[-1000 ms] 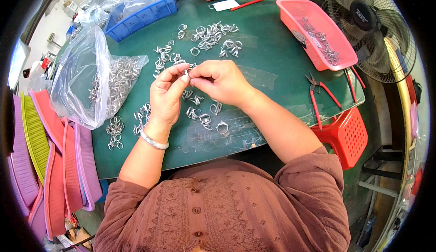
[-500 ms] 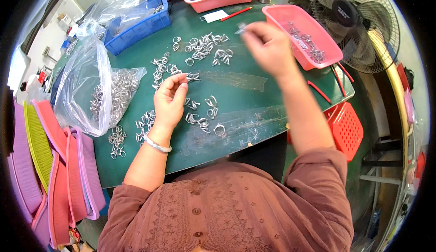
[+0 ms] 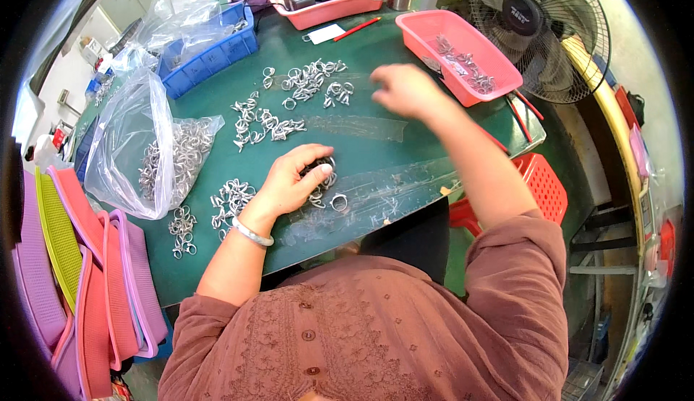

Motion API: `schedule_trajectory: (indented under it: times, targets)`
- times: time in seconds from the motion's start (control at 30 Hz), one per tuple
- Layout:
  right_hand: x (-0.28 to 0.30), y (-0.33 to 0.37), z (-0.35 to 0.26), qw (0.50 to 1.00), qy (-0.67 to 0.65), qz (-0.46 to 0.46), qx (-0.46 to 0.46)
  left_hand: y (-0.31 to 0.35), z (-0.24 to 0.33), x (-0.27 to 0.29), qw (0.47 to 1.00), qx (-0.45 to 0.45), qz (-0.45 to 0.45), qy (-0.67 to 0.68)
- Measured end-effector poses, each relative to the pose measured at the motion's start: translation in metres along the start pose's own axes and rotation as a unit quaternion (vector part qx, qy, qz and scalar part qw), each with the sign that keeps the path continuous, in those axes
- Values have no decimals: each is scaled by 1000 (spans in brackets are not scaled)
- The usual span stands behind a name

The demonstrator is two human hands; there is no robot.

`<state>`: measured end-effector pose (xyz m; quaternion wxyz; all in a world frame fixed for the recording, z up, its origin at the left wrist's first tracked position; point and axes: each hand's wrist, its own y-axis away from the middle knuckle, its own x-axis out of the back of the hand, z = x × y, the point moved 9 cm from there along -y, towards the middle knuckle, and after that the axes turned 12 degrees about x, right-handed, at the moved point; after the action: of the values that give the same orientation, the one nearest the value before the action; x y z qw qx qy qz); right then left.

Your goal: The person repeatedly picks up small metal rings and hooks from a green workbench and joins them by hand. The assembled units are placed back on the table among other completed pieces. The workspace includes plastic trays, a bag of parts, and pliers nearby.

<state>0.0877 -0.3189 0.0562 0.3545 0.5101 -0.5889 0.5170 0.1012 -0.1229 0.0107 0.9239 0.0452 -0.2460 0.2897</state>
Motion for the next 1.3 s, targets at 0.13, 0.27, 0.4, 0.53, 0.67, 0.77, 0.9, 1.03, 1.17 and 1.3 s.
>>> schedule_trajectory:
  times: [0.13, 0.27, 0.4, 0.53, 0.67, 0.77, 0.9, 1.03, 1.17, 1.3]
  targets:
    - [-50, -13, -10, 995, -48, -16, -89, 3, 4, -4, 1000, -14, -14, 7]
    - [-60, -21, -7, 996, -11, 55, -69, 0, 3, 18, 996, -19, 90, -5]
    - [-51, -12, 1, 984, -132, 93, -73, -2, -10, 33, 986, -8, 161, 39]
    - [-50, 4, -27, 860, -493, 68, -114, -5, -32, 33, 974, 50, 157, 153]
    - [-45, 9, -72, 804, -591, 29, -52, -4, -24, 29, 943, 80, 99, 308]
    - [-48, 9, -91, 774, -632, 16, -28, 0, -14, 31, 929, 53, 89, 356]
    - [-51, 12, -104, 765, -642, 5, -36, 3, -2, 35, 927, 12, 77, 366]
    - [-45, 14, -106, 840, -540, 44, -29, 1, -13, 32, 931, 51, 77, 354]
    - [-6, 20, -129, 949, -223, 184, 125, -1, -12, 30, 904, 38, 72, 419]
    - [-8, 26, -123, 931, -286, 213, 81, -5, -16, 27, 882, 22, 51, 468]
